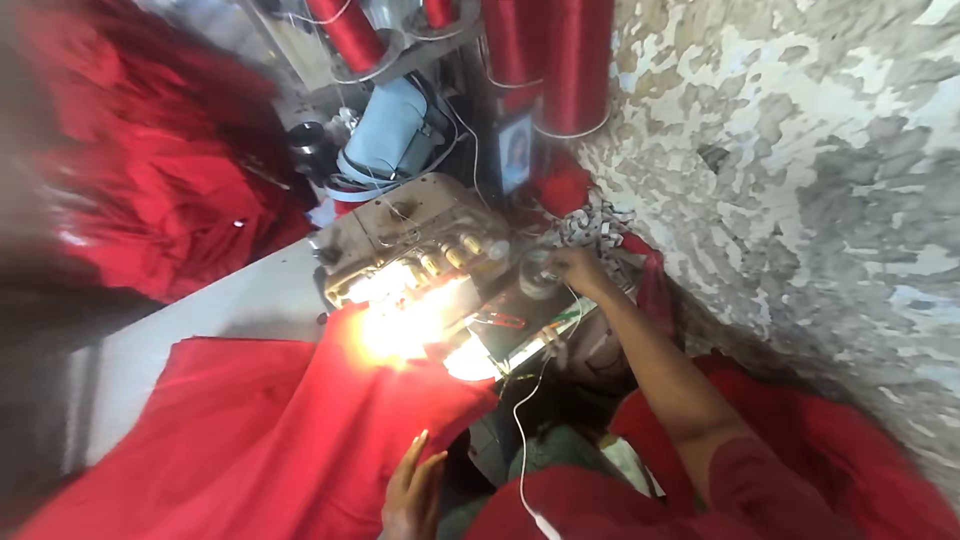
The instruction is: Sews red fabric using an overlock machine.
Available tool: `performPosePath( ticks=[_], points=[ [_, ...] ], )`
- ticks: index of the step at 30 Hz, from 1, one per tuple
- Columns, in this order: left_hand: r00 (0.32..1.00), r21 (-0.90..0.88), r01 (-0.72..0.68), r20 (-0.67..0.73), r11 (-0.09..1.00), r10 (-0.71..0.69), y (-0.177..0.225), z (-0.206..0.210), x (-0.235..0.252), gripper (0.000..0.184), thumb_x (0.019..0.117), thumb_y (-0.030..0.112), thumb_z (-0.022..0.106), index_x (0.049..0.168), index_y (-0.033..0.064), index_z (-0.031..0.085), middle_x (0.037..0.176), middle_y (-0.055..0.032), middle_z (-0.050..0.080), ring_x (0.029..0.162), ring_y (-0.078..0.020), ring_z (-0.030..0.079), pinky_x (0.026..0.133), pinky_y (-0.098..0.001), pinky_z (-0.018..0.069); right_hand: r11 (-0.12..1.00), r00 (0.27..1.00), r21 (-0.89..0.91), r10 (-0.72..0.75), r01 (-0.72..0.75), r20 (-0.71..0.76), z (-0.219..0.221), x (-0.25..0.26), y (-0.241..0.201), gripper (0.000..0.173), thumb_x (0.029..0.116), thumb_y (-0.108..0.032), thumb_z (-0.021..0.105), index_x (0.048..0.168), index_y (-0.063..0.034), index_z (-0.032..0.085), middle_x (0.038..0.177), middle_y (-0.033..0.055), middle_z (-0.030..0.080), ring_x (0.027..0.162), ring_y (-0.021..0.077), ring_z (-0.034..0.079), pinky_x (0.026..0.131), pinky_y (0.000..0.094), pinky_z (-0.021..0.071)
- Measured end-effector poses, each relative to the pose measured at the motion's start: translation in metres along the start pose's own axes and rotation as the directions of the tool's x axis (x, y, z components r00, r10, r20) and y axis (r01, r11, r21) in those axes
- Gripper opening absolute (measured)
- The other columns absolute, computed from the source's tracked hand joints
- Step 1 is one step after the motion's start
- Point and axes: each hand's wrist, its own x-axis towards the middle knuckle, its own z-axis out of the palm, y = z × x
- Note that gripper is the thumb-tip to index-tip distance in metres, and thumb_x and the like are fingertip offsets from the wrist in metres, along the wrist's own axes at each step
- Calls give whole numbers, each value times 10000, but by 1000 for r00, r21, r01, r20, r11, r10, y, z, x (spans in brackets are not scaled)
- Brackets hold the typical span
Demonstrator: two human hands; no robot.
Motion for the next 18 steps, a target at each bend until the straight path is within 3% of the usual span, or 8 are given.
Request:
performPosePath(
  ticks=[4, 7, 9, 10, 11, 13, 15, 18],
  points=[
    [1000, -8, 2, 0, 1000, -2, -2, 0, 2, 228, 991, 148, 596, 982, -16, 754, 1287, -261, 669, 1252, -366, 634, 1067, -429, 494, 998, 991, -11, -59, 59, -123, 6, -2, 4, 192, 1002, -132, 640, 1111, -34, 764, 1135, 194, 726, 1091, 382, 677, 968, 611, 489],
    [998, -80, 50, 37, 996, -47, 2, -1, 7, 223, 985, 132, 604, 1004, -33, 753, 1304, -261, 657, 1244, -290, 643, 1062, -351, 495, 992, 968, 61, -92, 109, -232, 10, -8, 1, 199, 991, -152, 663, 1106, -32, 773, 1124, 192, 726, 1077, 351, 685, 974, 575, 505],
    [995, -182, 89, 57, 979, -80, 9, -2, 21, 219, 984, 97, 599, 1021, -59, 747, 1282, -250, 667, 1185, -215, 674, 1009, -285, 529, 972, 961, 186, -91, 143, -262, 14, -22, -12, 202, 995, -154, 661, 1118, -26, 757, 1100, 137, 742, 973, 230, 707, 892, 456, 556],
    [994, -236, 100, 64, 967, -87, 15, -3, 32, 222, 984, 81, 590, 1036, -72, 743, 1272, -245, 676, 1170, -199, 683, 987, -274, 540, 947, 961, 269, -103, 174, -258, 19, -33, -22, 200, 989, -148, 662, 1120, -24, 749, 1055, 98, 745, 831, 143, 683, 754, 354, 564],
    [994, -281, 103, 69, 954, -87, 20, -5, 45, 227, 989, 68, 580, 1064, -77, 737, 1271, -237, 680, 1161, -185, 686, 968, -270, 549, 898, 968, 391, -121, 202, -221, 27, -46, -35, 183, 982, -121, 661, 1117, -22, 736, 996, 56, 738, 699, 61, 619, 625, 256, 523],
    [994, -369, 104, 57, 923, -90, 31, -8, 74, 252, 1009, 65, 559, 1148, -72, 718, 1280, -199, 683, 1179, -149, 672, 977, -263, 547, 715, 985, 684, -172, 145, -28, 48, -72, -57, 151, 985, -54, 623, 1104, -45, 716, 916, 10, 716, 568, -3, 527, 504, 160, 452],
    [995, -414, 100, 35, 905, -94, 40, -11, 101, 266, 1017, 70, 549, 1189, -56, 708, 1305, -155, 679, 1202, -123, 653, 1002, -279, 538, 545, 939, 837, -260, -50, 226, 69, -85, -70, 178, 999, -34, 546, 1068, -67, 707, 879, -10, 702, 563, -6, 531, 515, 158, 459],
    [991, -433, 95, 128, 896, -44, 55, -17, 130, 312, 1025, 108, 533, 1280, 11, 685, 1434, -108, 606, 1341, -168, 559, 1108, -362, 469, 433, 820, 860, -364, -271, 441, 89, -92, -85, 233, 991, -46, 465, 1014, -100, 690, 846, -27, 699, 553, -10, 542, 512, 149, 458]
  ],
)
